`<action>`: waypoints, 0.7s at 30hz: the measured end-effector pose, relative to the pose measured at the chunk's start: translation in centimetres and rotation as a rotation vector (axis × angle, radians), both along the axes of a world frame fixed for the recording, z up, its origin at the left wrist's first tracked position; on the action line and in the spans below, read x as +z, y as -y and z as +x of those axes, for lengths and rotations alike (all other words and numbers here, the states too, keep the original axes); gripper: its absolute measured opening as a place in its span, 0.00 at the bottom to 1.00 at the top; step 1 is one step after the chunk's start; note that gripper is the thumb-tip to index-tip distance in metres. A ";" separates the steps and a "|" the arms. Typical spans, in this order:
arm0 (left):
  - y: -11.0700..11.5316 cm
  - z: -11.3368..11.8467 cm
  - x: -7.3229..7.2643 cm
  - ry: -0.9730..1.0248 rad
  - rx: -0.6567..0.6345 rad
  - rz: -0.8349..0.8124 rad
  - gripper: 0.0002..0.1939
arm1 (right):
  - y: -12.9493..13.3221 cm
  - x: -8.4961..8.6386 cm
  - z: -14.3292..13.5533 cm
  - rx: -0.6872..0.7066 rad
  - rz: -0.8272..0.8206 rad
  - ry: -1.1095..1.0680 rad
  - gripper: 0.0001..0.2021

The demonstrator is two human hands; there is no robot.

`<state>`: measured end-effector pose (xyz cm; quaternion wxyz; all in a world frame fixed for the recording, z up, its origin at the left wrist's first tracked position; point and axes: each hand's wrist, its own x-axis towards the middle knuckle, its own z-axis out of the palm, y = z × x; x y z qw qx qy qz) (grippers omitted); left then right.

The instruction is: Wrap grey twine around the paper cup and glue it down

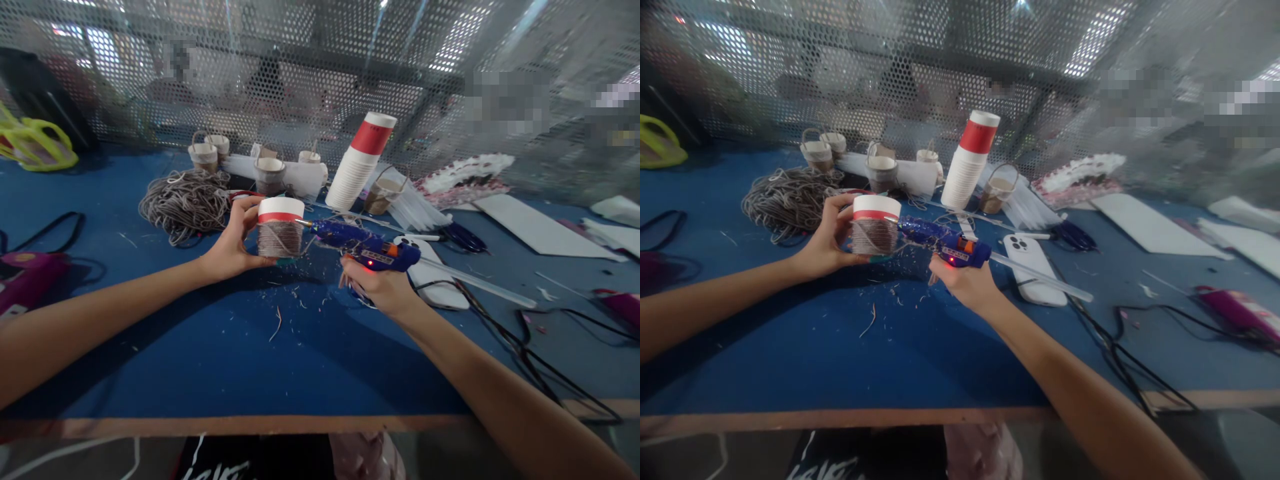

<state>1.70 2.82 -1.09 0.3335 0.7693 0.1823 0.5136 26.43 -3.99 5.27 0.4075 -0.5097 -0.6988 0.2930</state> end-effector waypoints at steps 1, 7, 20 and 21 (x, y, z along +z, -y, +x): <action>0.0 0.0 0.0 0.002 0.000 -0.001 0.42 | 0.0 0.0 0.0 -0.002 0.004 -0.003 0.10; -0.1 0.1 -0.1 0.020 0.006 0.004 0.42 | 0.1 0.0 0.0 0.011 -0.016 -0.015 0.11; -0.6 0.4 -0.6 0.087 -0.008 0.056 0.42 | -0.1 -0.1 0.1 -0.019 0.025 0.030 0.12; -0.6 0.4 -0.6 0.090 -0.010 0.052 0.42 | -0.1 -0.1 0.1 -0.023 0.027 0.022 0.11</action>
